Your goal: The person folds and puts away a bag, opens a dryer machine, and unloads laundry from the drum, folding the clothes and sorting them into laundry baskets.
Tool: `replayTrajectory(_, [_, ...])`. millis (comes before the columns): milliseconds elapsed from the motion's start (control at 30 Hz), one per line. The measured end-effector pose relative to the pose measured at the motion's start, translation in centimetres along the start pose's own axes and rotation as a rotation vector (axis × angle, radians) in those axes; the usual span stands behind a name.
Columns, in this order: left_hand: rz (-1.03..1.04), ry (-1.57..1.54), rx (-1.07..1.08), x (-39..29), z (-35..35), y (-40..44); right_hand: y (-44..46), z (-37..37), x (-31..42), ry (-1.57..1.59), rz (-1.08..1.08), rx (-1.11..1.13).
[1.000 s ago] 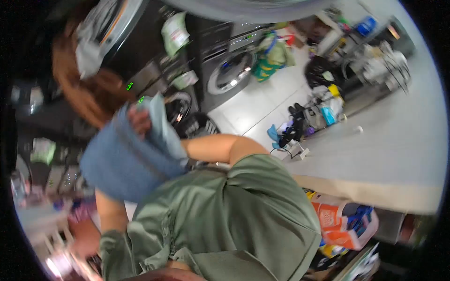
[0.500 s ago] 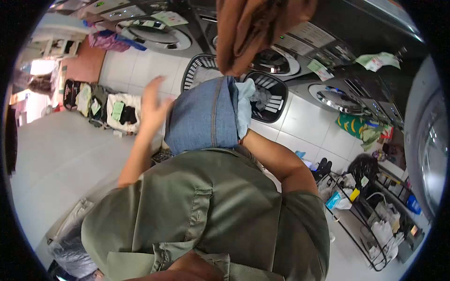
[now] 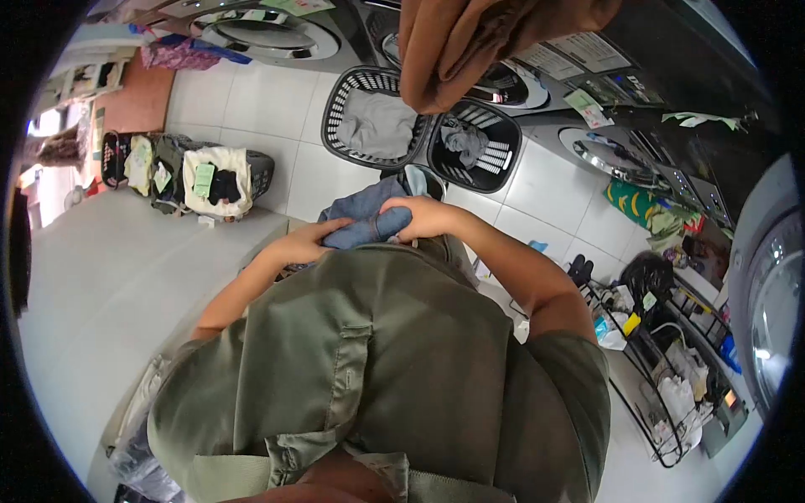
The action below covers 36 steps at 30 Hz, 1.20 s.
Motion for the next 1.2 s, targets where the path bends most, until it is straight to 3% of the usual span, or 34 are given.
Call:
replayTrajectory(33, [-0.020, -0.067, -0.039, 0.8, 0.3, 0.3, 0.5, -0.1, -0.6, 0.003, 0.006, -0.013])
replayTrajectory(100, [0.017, 0.028, -0.111, 0.2, 0.1, 1.3, 1.6, 0.3, -0.9, 0.011, -0.247, -0.180])
replayTrajectory(233, [0.056, 0.294, -0.212, -0.7, -1.3, 1.4, 2.9, -0.3, 0.3, -0.032, -0.285, -0.229])
replayTrajectory(267, [0.058, 0.296, -0.216, -1.0, -1.8, 1.4, 3.0, -0.8, 0.6, -0.037, -0.288, -0.229])
replayTrajectory(333, [0.072, 0.486, -0.319, -1.8, -3.3, 1.8, 3.4, -2.3, 1.2, 0.228, -0.087, -0.189])
replayTrajectory(400, [0.168, 0.516, -0.438, -3.9, -5.5, 1.9, 3.2, -4.4, 2.8, 0.212, -0.067, -0.268])
replayTrajectory(467, [0.274, 0.544, -0.553, -5.2, -7.0, 2.0, 3.6, -5.9, 3.3, -0.040, -0.449, -0.560])
replayTrajectory(533, [0.363, 0.687, -0.740, -5.2, -8.2, 2.5, 3.4, -6.6, 4.9, -0.176, -0.577, -0.659])
replayTrajectory(600, [0.466, 0.815, -0.802, -2.3, -8.9, 4.5, 4.6, -6.9, 3.8, -0.372, -0.551, -0.617])
replayTrajectory(667, [0.532, 1.039, -0.806, 1.1, -9.5, 7.5, 3.8, -6.8, 4.3, -0.482, -0.383, -0.642])
replayTrajectory(700, [0.409, 1.095, -0.699, 2.7, -9.3, 8.7, 3.1, -7.6, 5.3, -0.451, -0.324, -0.679])
replayTrajectory(767, [0.101, 1.031, -0.456, 2.5, -9.2, 9.8, -0.4, -10.8, 9.7, -0.538, -0.500, -1.120])
replayTrajectory(833, [0.232, 0.875, -0.605, -0.5, -9.6, 10.8, -7.7, -14.0, 16.5, -0.587, -0.762, -1.741])
replayTrajectory(867, [0.308, 0.804, -0.699, -2.0, -9.6, 11.3, -10.5, -15.1, 17.8, -0.666, -0.766, -2.055])
replayTrajectory(900, [0.325, 0.817, -0.714, -3.7, -10.0, 11.9, -12.9, -16.5, 18.6, -0.605, -0.800, -2.247])
replayTrajectory(933, [0.474, 0.694, -0.812, -6.1, -11.1, 12.6, -14.8, -18.2, 19.1, -0.526, -0.865, -2.408])
replayTrajectory(1000, [0.686, 0.489, -0.963, -12.7, -11.7, 11.8, -17.8, -20.6, 21.4, -0.451, -0.747, -2.513])
replayTrajectory(1100, [0.942, 0.389, -1.125, -20.8, -13.7, 12.5, -19.2, -24.6, 19.4, -0.575, -0.593, -2.396])
replayTrajectory(1200, [1.095, 0.365, -1.239, -30.4, -14.5, 9.7, -21.2, -24.6, 16.8, 0.087, -0.842, -2.097])
Point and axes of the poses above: each hand's wrist, its own y-axis towards the middle knuckle, its own z-axis out of the palm, x = y × z, the point moved 2 cm from there along y, towards the middle knuckle, and after that the axes turned 2 degrees about -x, right-handed, at the moved point
